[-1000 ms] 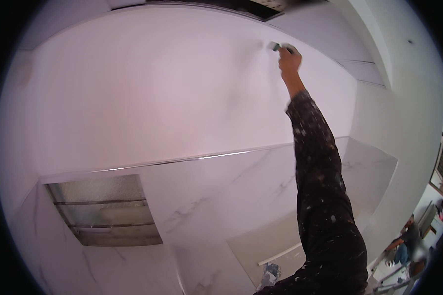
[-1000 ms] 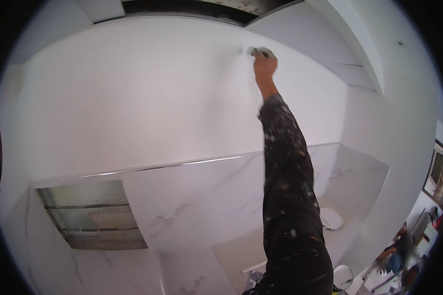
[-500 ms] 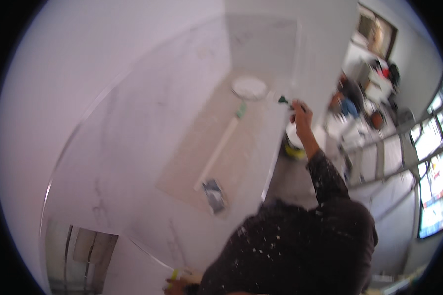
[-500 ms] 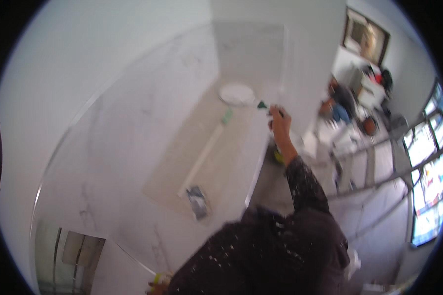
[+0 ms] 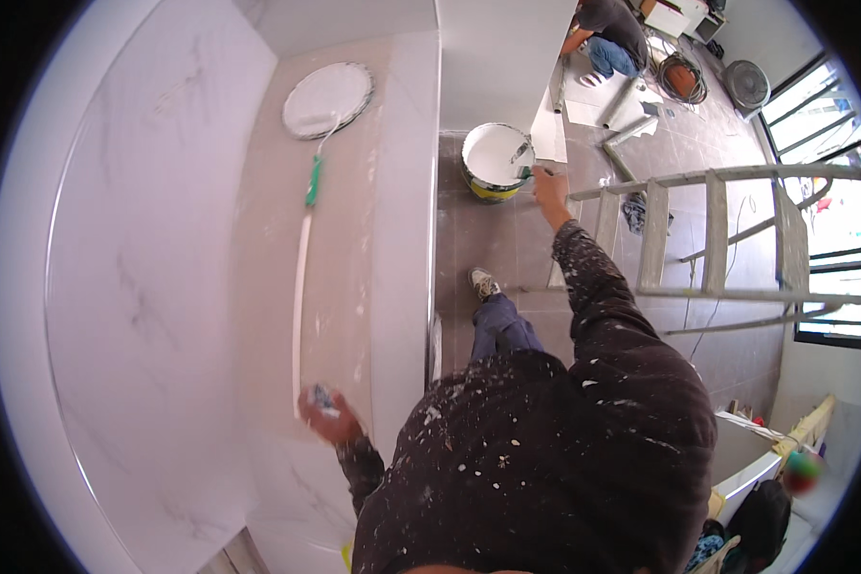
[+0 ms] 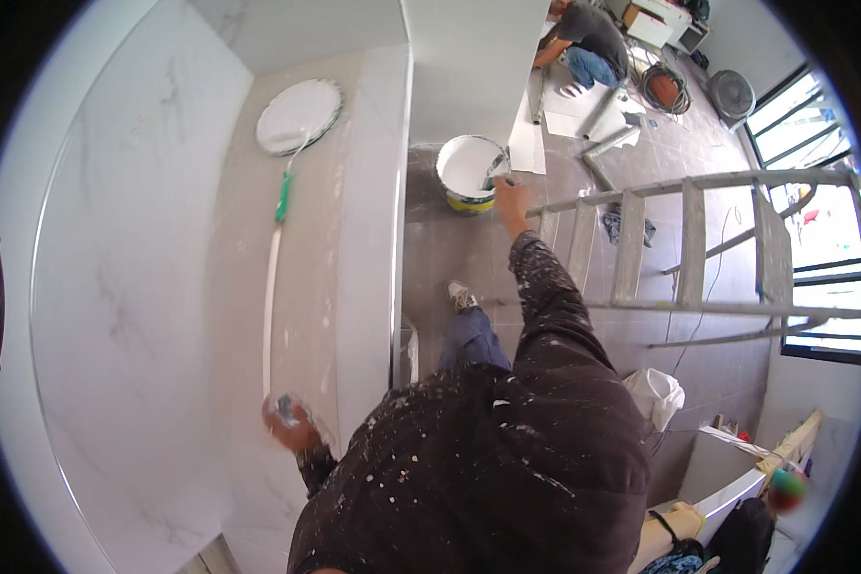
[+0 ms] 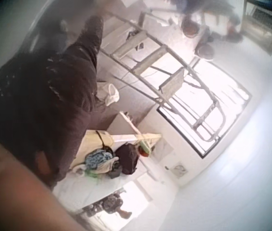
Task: The person paints the upper wall and ceiling using a long-handled roller and a small brush. They repeatedly dip the brush into a paint bucket and apply white paint to the ceiling edge and wall surface. The person switches between the roller and brush to cover different areas.
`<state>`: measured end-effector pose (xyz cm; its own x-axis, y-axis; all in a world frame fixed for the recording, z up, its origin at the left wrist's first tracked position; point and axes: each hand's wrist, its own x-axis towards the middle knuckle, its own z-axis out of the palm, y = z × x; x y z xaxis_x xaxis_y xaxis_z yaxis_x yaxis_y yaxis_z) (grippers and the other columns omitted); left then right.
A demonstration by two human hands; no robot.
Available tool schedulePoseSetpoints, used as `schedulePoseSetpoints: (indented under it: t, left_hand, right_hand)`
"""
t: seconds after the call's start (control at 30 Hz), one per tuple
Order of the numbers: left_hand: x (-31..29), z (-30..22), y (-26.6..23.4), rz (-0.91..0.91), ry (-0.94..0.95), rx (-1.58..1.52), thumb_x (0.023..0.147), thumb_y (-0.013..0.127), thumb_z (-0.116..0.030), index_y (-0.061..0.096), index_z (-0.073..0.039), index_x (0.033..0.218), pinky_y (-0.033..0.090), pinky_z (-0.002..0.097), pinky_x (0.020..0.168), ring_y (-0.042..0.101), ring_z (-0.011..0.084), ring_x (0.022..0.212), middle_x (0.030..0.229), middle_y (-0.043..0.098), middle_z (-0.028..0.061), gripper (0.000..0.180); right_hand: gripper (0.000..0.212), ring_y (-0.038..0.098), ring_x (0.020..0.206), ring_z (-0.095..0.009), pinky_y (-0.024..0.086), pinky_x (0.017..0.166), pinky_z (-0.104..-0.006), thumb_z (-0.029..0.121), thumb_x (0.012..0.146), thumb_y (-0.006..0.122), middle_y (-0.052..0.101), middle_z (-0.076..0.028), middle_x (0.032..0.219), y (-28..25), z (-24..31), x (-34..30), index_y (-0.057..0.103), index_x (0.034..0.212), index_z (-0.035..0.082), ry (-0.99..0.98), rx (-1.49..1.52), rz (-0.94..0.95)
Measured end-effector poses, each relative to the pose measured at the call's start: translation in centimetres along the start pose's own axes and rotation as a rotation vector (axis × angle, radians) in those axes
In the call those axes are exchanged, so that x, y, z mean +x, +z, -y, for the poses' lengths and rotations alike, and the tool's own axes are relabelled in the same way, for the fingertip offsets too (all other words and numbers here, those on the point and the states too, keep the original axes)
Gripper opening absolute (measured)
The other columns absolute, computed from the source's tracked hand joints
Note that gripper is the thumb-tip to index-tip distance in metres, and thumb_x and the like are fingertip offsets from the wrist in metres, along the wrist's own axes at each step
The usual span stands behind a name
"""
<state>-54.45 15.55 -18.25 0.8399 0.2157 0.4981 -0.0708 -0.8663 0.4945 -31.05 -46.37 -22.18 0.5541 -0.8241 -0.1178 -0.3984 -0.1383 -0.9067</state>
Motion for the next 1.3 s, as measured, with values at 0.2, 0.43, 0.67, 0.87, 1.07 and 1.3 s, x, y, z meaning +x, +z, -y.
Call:
schedulePoseSetpoints:
  t: [0.2, 0.43, 0.67, 0.87, 1.07, 1.3]
  left_hand:
    - [18.9, -12.5, 28.2, 0.402, 0.394, -0.032, 0.093, 0.061, -0.037, 0.057, 0.003, 0.124, 0.041, 0.0509, 0.101, 0.055, 0.0417, 0.113, 0.121, 0.059, 0.0234, 0.050]
    - [24.0, -13.4, 43.4, 0.441, 0.232, -0.023, 0.096, 0.053, -0.041, 0.059, 0.006, 0.119, 0.045, 0.0487, 0.089, 0.056, 0.0397, 0.104, 0.116, 0.059, 0.0244, 0.053]
    - [22.9, -11.9, 42.9, 0.559, 0.141, 0.027, 0.101, 0.042, -0.046, 0.051, 0.006, 0.128, 0.044, 0.0433, 0.092, 0.051, 0.0318, 0.107, 0.118, 0.049, 0.0188, 0.060]
    - [22.3, -12.1, 42.5, 0.606, 0.080, 0.025, 0.102, 0.040, -0.050, 0.041, 0.003, 0.134, 0.040, 0.0460, 0.095, 0.045, 0.0316, 0.111, 0.121, 0.042, 0.0193, 0.061]
    - [22.3, -12.1, 42.1, 0.661, 0.083, 0.087, 0.102, 0.041, -0.050, 0.036, 0.002, 0.135, 0.039, 0.0450, 0.093, 0.044, 0.0303, 0.108, 0.120, 0.040, 0.0186, 0.061]
    - [22.3, -12.1, 42.7, 0.648, 0.085, 0.045, 0.100, 0.045, -0.051, 0.040, 0.002, 0.132, 0.041, 0.0454, 0.091, 0.046, 0.0319, 0.107, 0.120, 0.042, 0.0192, 0.062]
  right_hand:
    - [0.039, 0.069, 0.092, -0.038, 0.052, 0.082, -0.0432, 0.036, 0.082, 0.062, 0.072, -0.021, 0.094, 12.8, -5.8, 18.3, 0.075, 0.102, 0.006, -0.029, -0.136, 0.024]
    - [0.035, 0.067, 0.094, -0.041, 0.051, 0.082, -0.0445, 0.033, 0.084, 0.059, 0.071, -0.023, 0.093, 25.2, -14.7, 32.8, 0.073, 0.102, 0.007, 0.024, -0.351, 0.048]
    - [0.035, 0.068, 0.095, -0.037, 0.052, 0.084, -0.0427, 0.032, 0.083, 0.065, 0.072, -0.020, 0.096, 34.5, -27.2, 39.1, 0.073, 0.106, 0.008, 0.081, -0.448, 0.163]
    - [0.039, 0.066, 0.103, -0.040, 0.051, 0.090, -0.0433, 0.031, 0.083, 0.067, 0.070, -0.023, 0.104, 38.6, -32.1, 40.4, 0.072, 0.113, 0.007, 0.167, -0.470, 0.179]
    - [0.038, 0.068, 0.099, -0.038, 0.052, 0.088, -0.0427, 0.032, 0.083, 0.066, 0.071, -0.022, 0.100, 40.4, -34.4, 41.5, 0.072, 0.110, 0.006, 0.213, -0.439, 0.229]
    - [0.029, 0.066, 0.069, -0.026, 0.052, 0.066, -0.0394, 0.025, 0.084, 0.067, 0.069, -0.013, 0.075, 38.4, -32.3, 41.1, 0.073, 0.098, 0.001, 0.153, -0.126, 0.117]
